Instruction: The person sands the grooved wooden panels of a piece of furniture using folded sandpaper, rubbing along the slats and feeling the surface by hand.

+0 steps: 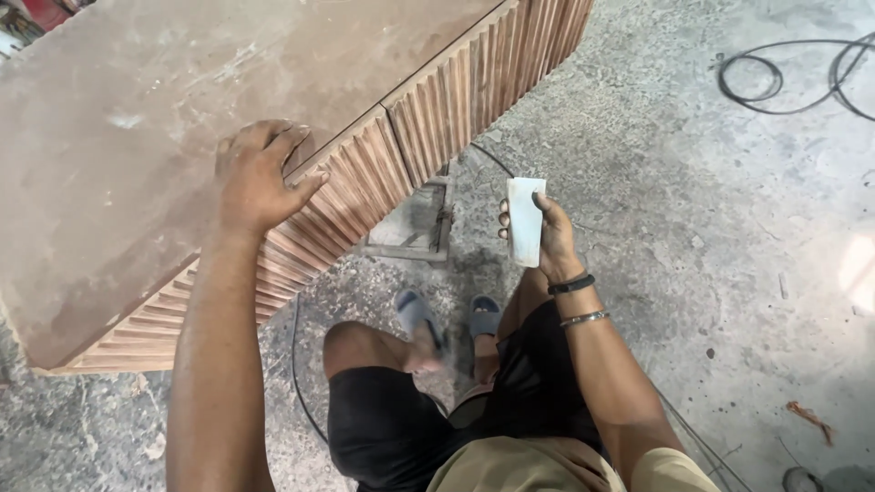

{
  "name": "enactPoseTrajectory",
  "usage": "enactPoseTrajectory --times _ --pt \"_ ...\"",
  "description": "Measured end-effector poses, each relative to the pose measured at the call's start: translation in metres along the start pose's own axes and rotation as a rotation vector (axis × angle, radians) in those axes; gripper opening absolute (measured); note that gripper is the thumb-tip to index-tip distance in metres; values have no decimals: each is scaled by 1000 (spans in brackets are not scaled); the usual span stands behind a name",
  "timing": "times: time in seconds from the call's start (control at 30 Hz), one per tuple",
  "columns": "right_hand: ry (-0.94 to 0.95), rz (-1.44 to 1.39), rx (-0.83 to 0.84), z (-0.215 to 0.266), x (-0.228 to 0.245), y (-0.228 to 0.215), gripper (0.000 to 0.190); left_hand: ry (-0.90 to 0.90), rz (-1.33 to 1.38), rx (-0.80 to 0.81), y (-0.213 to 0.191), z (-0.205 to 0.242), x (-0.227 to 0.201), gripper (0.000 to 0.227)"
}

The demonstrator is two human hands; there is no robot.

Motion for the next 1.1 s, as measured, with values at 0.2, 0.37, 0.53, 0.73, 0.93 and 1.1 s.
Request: enactPoseTrajectory --times 0.2,0.37,0.53,0.73,0.93,1.1 --pt "-54 -119 20 -1 6 8 53 -27 20 19 3 0 5 67" --pt "45 -45 -112 -24 -25 -24 46 -33 -5 67 5 -6 7 68" --pt "145 -13 -221 -44 -38 -29 49 14 91 -58 -4 -2 2 61" --pt "-46 68 -92 -100 -11 -14 43 5 66 -29 -4 -12 -4 60" --pt "-33 -62 -101 -157 4 -53 40 -42 -10 63 -1 -20 -8 62" --pt "-52 -249 -323 -186 -22 -85 38 -75 -28 96 4 -22 -6 64"
Point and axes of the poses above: each hand's wrist, its own z-axis away from the middle knuckle, its own y-axis out of the palm, x = y × z, the point moved 1 cm from there along -z, towards the middle knuckle, and after that the axes turned 9 degrees about -x, right-handed, at the moved point
